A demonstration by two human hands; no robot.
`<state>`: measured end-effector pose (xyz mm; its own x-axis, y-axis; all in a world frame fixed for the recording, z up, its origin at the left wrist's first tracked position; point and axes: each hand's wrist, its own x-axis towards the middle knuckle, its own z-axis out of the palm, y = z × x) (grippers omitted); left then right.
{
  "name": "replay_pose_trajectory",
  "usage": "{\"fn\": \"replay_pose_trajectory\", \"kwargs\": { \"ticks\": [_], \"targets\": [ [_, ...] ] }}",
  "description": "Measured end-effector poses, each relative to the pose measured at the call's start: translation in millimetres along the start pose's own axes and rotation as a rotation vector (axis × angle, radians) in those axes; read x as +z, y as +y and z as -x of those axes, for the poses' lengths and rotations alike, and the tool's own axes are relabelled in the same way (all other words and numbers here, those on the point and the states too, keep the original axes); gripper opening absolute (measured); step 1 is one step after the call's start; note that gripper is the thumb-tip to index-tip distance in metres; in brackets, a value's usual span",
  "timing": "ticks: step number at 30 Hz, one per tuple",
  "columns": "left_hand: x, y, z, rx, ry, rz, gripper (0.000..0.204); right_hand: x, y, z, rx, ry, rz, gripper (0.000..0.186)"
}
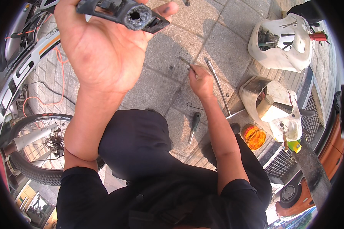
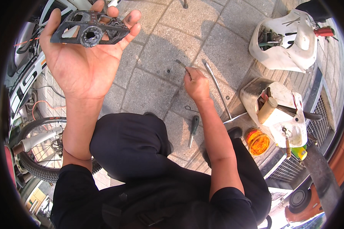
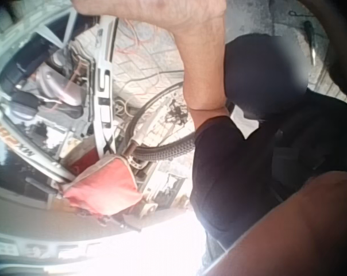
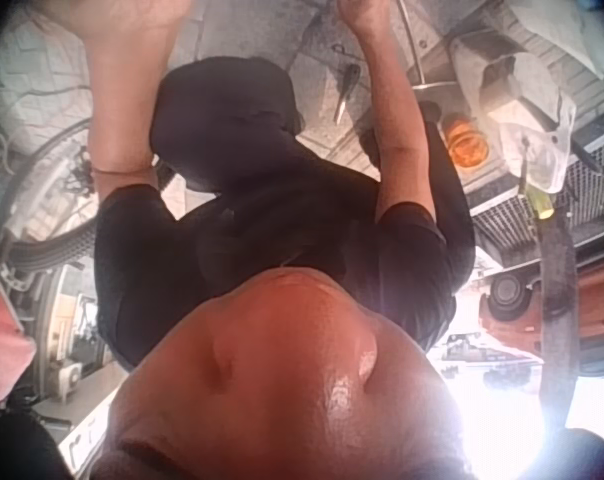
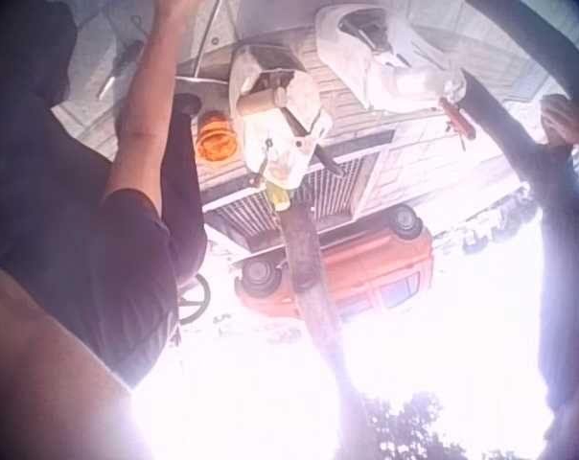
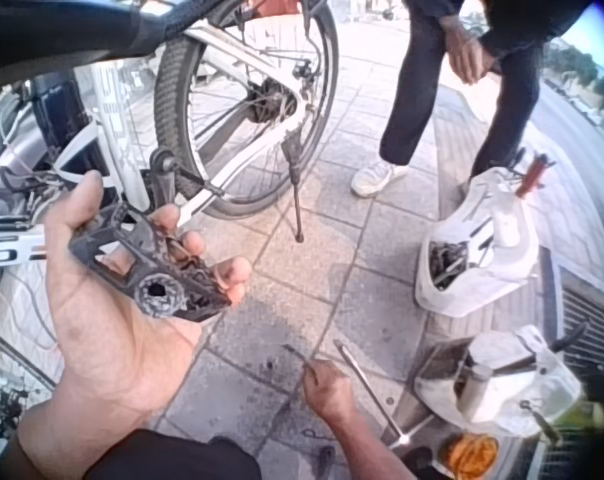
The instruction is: The person cleans the inside of a bicycle pedal with a small metal tool, then attempts to fit it onto the crank arm. They continue to scrape and clean the pedal's interior before placing the tool on the ground.
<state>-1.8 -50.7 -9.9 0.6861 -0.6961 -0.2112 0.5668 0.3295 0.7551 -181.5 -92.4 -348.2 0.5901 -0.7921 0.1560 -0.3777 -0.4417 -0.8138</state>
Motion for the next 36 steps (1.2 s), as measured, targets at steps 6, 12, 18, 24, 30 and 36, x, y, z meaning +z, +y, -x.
{"fn": "replay_pose_trajectory", "kwargs": {
  "ticks": [6, 12, 18, 24, 30, 36],
  "targets": [
    [1, 1, -1, -0.024, 0.006, 0.018, 0.059, -3, 3, -1, 0.059, -0.066, 0.015, 0.023],
    [-4, -2, -2, 0.018, -0.051, 0.046, 0.059, -10, 0, -18, 0.699, -0.143, -0.213, 0.029],
    [-1, 0, 0, -0.012, -0.033, 0.002, 0.06, -11, 12, -19, 0.925, -0.061, -0.516, 0.029],
    [-5, -4, -1, 0.021, -0.051, 0.008, 0.061, -12, 18, -17, 0.899, -0.036, -0.499, 0.029],
    [-1, -9, 4, 0.076, -0.071, -0.051, 0.061, -3, 19, -20, 0.848, -0.076, -0.482, 0.031],
    [-12, -8, -4, 0.025, -0.025, 0.011, 0.062, -6, 26, -13, 0.838, -0.065, -0.348, 0.03]
  ]
}}
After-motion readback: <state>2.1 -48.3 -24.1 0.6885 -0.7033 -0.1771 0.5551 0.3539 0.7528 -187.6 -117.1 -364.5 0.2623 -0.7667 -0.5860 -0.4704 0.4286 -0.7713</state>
